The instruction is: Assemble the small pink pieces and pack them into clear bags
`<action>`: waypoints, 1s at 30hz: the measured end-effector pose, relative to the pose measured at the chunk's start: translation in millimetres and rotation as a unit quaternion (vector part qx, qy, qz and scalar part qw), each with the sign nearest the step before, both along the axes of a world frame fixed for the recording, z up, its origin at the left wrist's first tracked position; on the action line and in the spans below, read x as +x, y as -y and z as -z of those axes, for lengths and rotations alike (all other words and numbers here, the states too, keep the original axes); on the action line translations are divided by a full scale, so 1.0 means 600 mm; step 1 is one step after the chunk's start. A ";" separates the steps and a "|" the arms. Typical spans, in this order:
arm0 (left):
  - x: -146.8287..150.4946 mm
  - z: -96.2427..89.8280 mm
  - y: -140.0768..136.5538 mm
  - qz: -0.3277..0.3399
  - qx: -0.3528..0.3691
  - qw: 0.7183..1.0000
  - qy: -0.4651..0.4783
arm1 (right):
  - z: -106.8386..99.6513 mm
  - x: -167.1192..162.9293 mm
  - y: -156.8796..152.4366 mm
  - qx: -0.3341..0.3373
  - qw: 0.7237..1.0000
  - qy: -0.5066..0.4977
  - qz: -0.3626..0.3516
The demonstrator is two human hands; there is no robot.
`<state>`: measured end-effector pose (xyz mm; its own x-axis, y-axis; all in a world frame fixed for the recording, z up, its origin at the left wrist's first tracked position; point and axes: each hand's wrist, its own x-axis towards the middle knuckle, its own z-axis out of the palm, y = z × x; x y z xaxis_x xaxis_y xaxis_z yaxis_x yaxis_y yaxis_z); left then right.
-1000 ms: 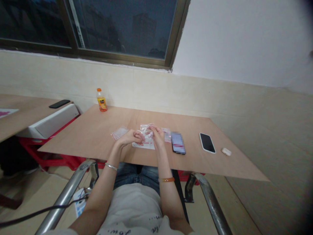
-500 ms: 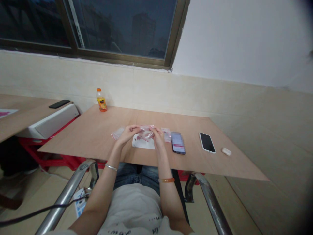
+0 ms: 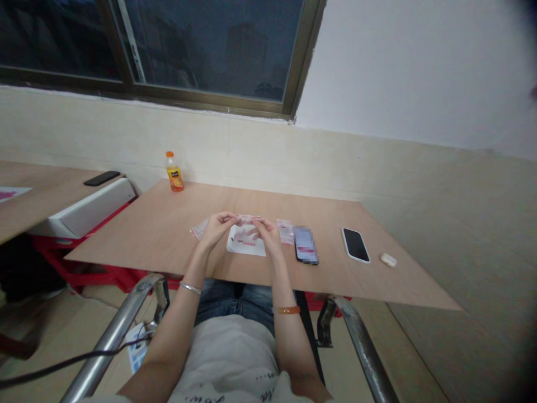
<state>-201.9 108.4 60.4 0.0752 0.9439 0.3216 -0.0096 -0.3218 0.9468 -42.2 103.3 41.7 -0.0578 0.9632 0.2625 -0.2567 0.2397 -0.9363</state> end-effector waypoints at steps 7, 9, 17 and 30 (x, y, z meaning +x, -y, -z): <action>0.005 0.000 0.002 0.017 -0.004 1.000 -0.009 | 0.002 -0.004 -0.003 0.013 0.999 0.019 0.033; 0.009 -0.002 0.005 0.027 -0.015 0.999 -0.011 | -0.003 -0.004 0.000 0.018 0.999 0.026 0.043; 0.011 0.003 0.004 0.030 -0.004 0.999 -0.029 | -0.015 -0.009 0.011 0.026 0.998 0.048 0.041; 0.006 0.009 -0.002 0.034 -0.014 0.999 -0.040 | 0.001 -0.007 0.007 -0.006 0.995 0.080 0.064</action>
<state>-198.1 109.7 55.0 0.1626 0.9443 0.2862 0.0449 -0.2969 0.9539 -46.6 99.1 41.4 0.0246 0.9684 0.2483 -0.0722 0.2495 -0.9657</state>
